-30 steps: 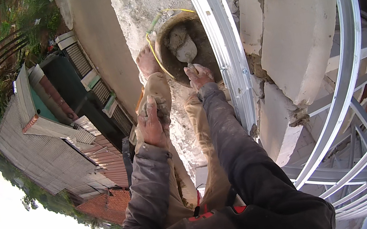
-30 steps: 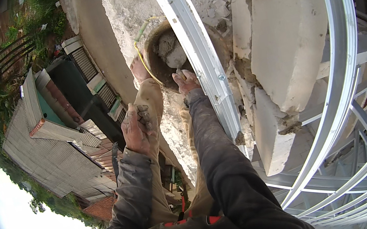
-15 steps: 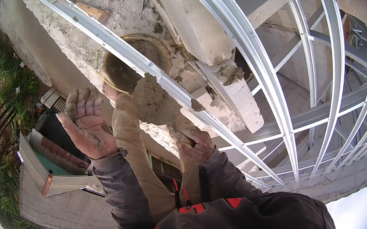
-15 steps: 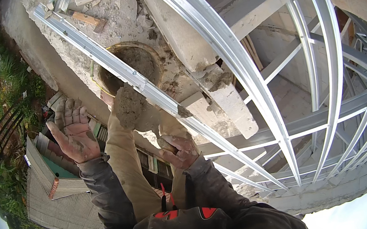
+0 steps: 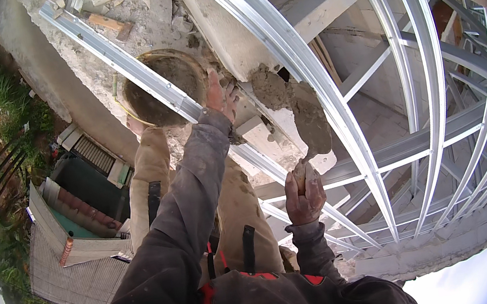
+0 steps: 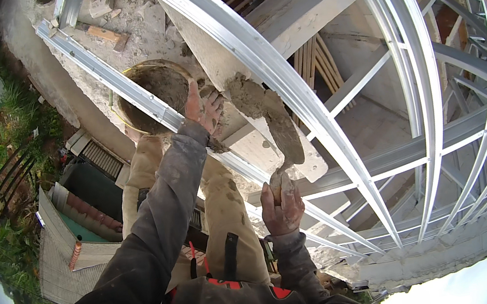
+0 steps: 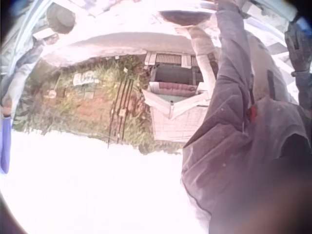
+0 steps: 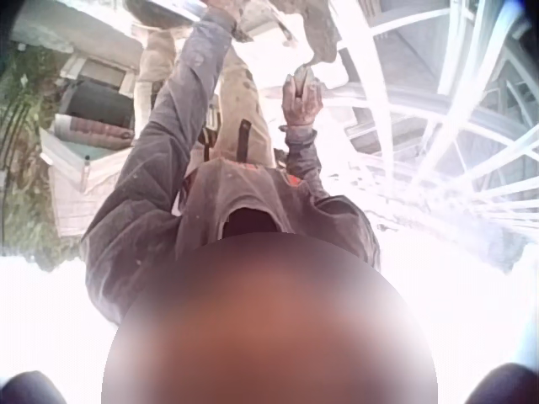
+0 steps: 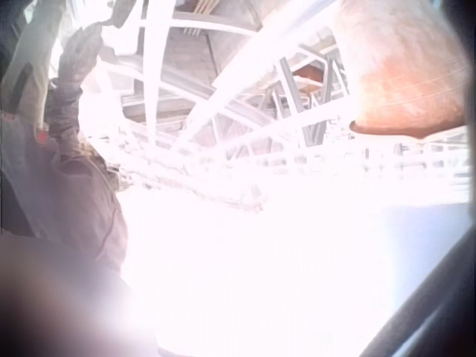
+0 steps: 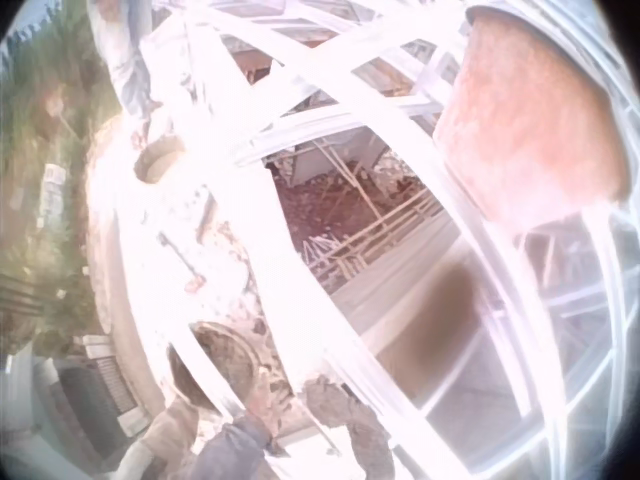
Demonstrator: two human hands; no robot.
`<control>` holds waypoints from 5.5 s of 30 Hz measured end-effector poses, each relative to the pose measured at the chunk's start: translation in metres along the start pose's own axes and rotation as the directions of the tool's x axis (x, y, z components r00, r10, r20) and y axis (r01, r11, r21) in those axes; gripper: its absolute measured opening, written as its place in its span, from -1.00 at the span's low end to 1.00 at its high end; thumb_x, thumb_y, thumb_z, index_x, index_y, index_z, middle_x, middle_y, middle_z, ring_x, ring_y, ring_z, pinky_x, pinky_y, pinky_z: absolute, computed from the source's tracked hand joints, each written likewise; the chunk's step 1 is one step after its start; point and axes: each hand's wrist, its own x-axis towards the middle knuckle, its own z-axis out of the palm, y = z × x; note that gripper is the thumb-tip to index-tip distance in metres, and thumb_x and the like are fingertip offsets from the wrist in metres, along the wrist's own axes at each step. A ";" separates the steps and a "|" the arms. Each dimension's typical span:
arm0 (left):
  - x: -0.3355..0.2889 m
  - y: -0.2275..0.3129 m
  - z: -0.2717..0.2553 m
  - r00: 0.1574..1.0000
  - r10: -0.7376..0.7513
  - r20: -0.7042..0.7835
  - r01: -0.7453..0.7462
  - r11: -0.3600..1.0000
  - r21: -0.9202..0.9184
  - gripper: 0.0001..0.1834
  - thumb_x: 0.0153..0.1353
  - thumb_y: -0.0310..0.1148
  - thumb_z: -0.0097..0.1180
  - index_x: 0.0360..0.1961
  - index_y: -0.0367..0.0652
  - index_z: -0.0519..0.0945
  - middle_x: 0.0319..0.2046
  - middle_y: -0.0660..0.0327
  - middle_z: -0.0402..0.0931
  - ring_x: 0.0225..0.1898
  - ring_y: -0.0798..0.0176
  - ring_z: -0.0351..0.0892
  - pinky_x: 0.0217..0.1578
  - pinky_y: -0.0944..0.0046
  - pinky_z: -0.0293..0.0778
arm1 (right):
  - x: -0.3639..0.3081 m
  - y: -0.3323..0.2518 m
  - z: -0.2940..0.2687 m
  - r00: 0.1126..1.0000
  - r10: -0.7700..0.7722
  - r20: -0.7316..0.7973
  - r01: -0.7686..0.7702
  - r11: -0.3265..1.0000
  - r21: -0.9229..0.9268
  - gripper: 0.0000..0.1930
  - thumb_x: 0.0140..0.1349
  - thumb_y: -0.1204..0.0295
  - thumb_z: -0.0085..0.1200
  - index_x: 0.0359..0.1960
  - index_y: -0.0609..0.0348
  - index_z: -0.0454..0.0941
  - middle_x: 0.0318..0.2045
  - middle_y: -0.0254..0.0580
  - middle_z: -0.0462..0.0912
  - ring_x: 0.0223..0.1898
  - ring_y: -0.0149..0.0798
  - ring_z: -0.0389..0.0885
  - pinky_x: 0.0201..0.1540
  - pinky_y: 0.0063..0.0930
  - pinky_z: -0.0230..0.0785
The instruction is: The person installs white rectangular panels into a curved metal roof frame. They lift each panel, align it between the metal ribs, and press it into place. The person also applies a gray paste-like material to the frame and panels using a trowel and their hands.
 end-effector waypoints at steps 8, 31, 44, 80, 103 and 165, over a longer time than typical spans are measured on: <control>0.028 -0.008 -0.018 0.996 -0.041 0.076 0.041 0.999 0.005 0.03 0.11 0.40 -0.19 0.36 -0.16 -0.10 0.33 -0.08 -0.09 0.36 -0.05 -0.13 0.33 0.02 -0.18 | -0.005 -0.052 0.025 0.633 0.255 0.731 -0.645 -0.350 0.680 -0.61 0.35 0.05 -0.21 -0.18 0.18 0.35 -0.63 -0.31 0.35 -0.72 -0.37 0.34 -0.71 -0.45 0.24; 0.022 -0.005 -0.017 0.996 -0.033 0.084 0.042 0.993 -0.108 -0.24 0.21 0.18 -0.05 0.31 0.02 0.10 0.20 0.06 0.17 0.25 0.03 0.14 0.25 0.05 0.07 | -0.001 -0.020 0.075 0.629 0.386 0.674 -0.557 -0.380 0.738 -0.58 0.36 0.00 -0.30 -0.24 0.13 0.33 -0.68 -0.34 0.32 -0.76 -0.35 0.34 -0.74 -0.43 0.22; 0.002 0.005 -0.009 0.976 -0.043 0.214 0.066 0.993 -0.100 -0.33 0.24 0.07 -0.01 0.26 -0.02 0.20 0.16 0.10 0.21 0.17 0.10 0.23 0.22 0.00 0.09 | 0.013 -0.039 0.090 0.710 0.184 0.680 -0.526 -0.502 0.686 -0.55 0.32 -0.06 -0.24 -0.27 0.11 0.36 -0.70 -0.33 0.32 -0.79 -0.33 0.33 -0.76 -0.42 0.23; -0.011 0.003 -0.005 0.989 0.068 0.132 -0.068 0.998 -0.003 -0.47 0.26 -0.07 0.05 0.16 -0.12 0.32 0.06 0.19 0.39 0.02 0.14 0.38 0.07 0.08 0.30 | -0.010 -0.009 0.066 0.687 0.206 0.697 -0.376 -0.720 0.583 -0.56 0.36 -0.03 -0.34 -0.25 0.09 0.37 -0.68 -0.31 0.35 -0.79 -0.29 0.34 -0.75 -0.36 0.26; -0.011 0.009 -0.016 0.976 -0.068 0.205 0.067 0.998 0.010 -0.06 0.23 0.07 0.00 0.36 -0.20 -0.23 0.36 -0.11 -0.32 0.38 -0.05 -0.20 0.34 0.01 -0.08 | 0.031 -0.025 0.088 0.590 0.232 0.774 -0.650 -0.432 0.625 -0.62 0.34 0.04 -0.25 -0.32 0.11 0.39 -0.65 -0.29 0.37 -0.77 -0.33 0.32 -0.73 -0.43 0.25; -0.041 -0.019 -0.002 0.913 0.359 0.195 -0.401 0.699 0.592 -0.44 0.36 -0.15 -0.16 0.24 -0.33 0.16 0.11 -0.06 0.30 0.00 -0.04 0.47 -0.05 0.16 0.45 | 0.019 0.007 0.005 0.993 -0.109 0.055 0.115 0.984 -0.135 -0.66 0.07 0.52 0.15 -0.10 0.36 0.42 -0.25 0.16 0.53 -0.33 0.18 0.55 -0.31 -0.15 0.46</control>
